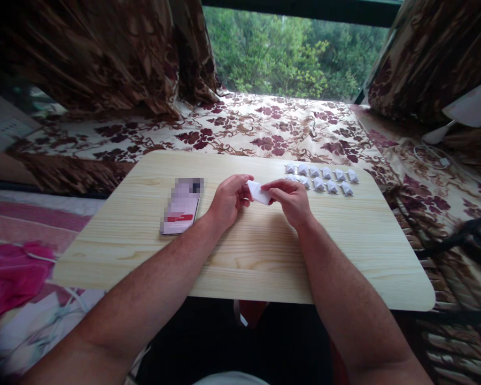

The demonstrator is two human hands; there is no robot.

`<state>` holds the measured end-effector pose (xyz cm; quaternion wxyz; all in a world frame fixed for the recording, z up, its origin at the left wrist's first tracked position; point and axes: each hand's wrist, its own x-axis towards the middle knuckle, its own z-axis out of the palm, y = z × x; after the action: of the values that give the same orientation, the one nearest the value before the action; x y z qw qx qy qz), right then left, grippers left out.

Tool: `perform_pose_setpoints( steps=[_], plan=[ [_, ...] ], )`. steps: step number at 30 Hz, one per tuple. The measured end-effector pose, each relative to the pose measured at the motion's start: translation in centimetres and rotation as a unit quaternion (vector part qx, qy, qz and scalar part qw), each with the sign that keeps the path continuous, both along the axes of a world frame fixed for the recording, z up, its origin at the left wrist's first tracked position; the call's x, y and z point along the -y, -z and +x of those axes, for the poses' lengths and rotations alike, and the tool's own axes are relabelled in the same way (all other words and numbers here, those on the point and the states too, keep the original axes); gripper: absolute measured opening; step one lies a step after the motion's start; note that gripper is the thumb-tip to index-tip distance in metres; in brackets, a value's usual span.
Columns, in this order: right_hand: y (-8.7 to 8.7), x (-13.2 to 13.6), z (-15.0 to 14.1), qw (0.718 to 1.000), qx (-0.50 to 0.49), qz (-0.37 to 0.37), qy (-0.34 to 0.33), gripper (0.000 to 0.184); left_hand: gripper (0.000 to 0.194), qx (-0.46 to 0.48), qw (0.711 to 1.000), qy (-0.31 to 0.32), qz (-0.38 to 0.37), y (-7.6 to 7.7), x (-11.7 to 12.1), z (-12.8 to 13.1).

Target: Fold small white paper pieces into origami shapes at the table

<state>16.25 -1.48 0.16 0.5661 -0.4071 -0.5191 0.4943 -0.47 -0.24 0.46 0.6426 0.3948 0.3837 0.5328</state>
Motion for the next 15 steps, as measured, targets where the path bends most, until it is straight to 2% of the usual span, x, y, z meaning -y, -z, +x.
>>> perform_pose_setpoints(
  steps=[4, 9, 15],
  plan=[
    [-0.2, 0.09, -0.12, 0.998, 0.043, 0.035, 0.028, 0.015, 0.035, -0.049, 0.998, 0.033, -0.001, 0.21, 0.03, 0.07],
    [-0.14, 0.14, -0.29, 0.995, 0.081, 0.045, 0.04, 0.018, 0.032, -0.077, 0.996, -0.03, 0.015, 0.49, -0.16, 0.17],
    [0.06, 0.27, -0.3, 0.994, 0.104, 0.031, 0.007, 0.022, 0.034, -0.067, 0.995, -0.074, 0.021, 0.94, -0.57, 0.02]
  ],
)
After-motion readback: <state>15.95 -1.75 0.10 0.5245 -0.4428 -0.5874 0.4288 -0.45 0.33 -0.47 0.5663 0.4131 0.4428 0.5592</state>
